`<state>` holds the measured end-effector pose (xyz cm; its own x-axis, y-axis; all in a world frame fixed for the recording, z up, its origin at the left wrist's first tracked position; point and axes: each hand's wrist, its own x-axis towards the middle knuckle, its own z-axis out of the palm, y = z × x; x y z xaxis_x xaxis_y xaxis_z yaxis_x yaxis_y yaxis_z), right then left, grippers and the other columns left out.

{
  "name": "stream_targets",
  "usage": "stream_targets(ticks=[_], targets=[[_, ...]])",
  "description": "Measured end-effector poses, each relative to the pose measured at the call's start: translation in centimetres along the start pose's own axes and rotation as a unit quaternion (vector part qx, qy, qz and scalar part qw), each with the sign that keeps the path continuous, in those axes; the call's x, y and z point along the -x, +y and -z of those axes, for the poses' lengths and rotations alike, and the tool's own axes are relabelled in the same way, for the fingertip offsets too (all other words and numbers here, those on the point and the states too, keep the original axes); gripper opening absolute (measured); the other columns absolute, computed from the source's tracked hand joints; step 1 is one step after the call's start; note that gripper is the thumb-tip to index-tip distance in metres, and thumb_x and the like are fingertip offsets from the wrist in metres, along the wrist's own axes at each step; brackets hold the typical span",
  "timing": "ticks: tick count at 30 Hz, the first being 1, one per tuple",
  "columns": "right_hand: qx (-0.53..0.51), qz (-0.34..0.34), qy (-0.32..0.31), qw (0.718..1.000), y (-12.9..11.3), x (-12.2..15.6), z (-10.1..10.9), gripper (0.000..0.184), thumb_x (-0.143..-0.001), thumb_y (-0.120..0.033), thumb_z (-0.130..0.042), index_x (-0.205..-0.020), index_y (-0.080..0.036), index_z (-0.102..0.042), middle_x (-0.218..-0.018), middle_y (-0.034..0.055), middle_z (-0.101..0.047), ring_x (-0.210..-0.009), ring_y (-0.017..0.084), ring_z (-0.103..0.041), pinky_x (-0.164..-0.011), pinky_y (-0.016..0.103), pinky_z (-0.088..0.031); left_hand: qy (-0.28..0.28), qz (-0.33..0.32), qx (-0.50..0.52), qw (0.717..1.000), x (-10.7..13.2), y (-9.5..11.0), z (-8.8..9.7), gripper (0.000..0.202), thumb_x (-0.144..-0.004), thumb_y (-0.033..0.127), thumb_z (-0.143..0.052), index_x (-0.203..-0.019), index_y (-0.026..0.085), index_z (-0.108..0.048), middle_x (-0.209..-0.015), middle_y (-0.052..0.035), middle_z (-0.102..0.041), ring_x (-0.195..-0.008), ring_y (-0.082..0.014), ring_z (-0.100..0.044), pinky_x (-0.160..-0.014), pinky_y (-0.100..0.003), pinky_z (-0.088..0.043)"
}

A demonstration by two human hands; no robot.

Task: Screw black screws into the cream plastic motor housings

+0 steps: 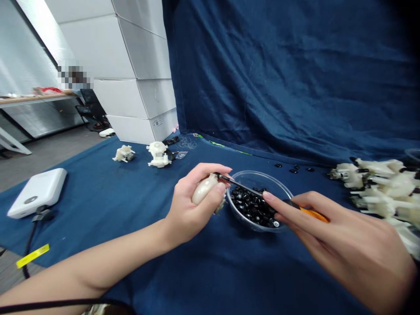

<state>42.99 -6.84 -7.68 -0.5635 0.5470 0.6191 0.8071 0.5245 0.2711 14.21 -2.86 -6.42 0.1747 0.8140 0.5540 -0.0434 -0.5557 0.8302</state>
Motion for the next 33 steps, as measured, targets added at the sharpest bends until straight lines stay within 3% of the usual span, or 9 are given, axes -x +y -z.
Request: stream_targets(ticks=[10, 18, 28, 33], targets=[[0.014, -0.004, 0.001, 1.000, -0.08, 0.20, 0.27, 0.073, -0.108, -0.015, -0.050, -0.171, -0.051, -0.037, -0.104, -0.0016, -0.074, -0.059, 0.010, -0.064, -0.048, 0.027, -0.034, 0.011, 0.015, 0.025, 1.000, -0.28, 0.97, -0.30, 0.023, -0.100, 0.028, -0.076, -0.120, 0.020, -0.067, -0.101, -0.0076, -0.081, -0.085, -0.0184, -0.075, -0.068, -0.025, -0.058], [-0.074, -0.024, -0.028, 0.997, -0.58, -0.27, 0.08, 0.058, -0.113, -0.025, -0.053, -0.168, -0.042, -0.045, -0.108, -0.0010, -0.071, -0.063, 0.006, -0.065, -0.054, 0.023, -0.044, 0.006, 0.007, 0.021, 1.000, -0.13, 0.71, -0.16, 0.025, -0.100, 0.030, -0.076, -0.122, 0.022, -0.069, -0.103, -0.0061, -0.078, -0.083, -0.0177, -0.074, -0.064, -0.024, -0.058], [-0.025, 0.009, -0.007, 1.000, -0.28, -0.08, 0.17, 0.064, -0.112, -0.017, -0.052, -0.170, -0.041, -0.042, -0.107, -0.0012, -0.074, -0.068, 0.008, -0.069, -0.055, 0.026, -0.040, -0.016, 0.032, 0.025, 0.999, -0.34, 0.40, 0.13, 0.021, -0.101, 0.034, -0.075, -0.116, 0.021, -0.070, -0.097, -0.0051, -0.076, -0.085, -0.0183, -0.074, -0.070, -0.026, -0.058], [-0.065, -0.032, 0.003, 0.997, -0.64, -0.27, 0.24, 0.056, -0.112, -0.025, -0.058, -0.167, -0.029, -0.047, -0.103, -0.0020, -0.075, -0.067, 0.009, -0.068, -0.060, 0.029, -0.044, -0.020, 0.028, -0.003, 0.999, -0.01, 0.03, 0.09, 0.021, -0.104, 0.035, -0.072, -0.120, 0.023, -0.067, -0.100, -0.0055, -0.074, -0.081, -0.0174, -0.072, -0.062, -0.025, -0.055]])
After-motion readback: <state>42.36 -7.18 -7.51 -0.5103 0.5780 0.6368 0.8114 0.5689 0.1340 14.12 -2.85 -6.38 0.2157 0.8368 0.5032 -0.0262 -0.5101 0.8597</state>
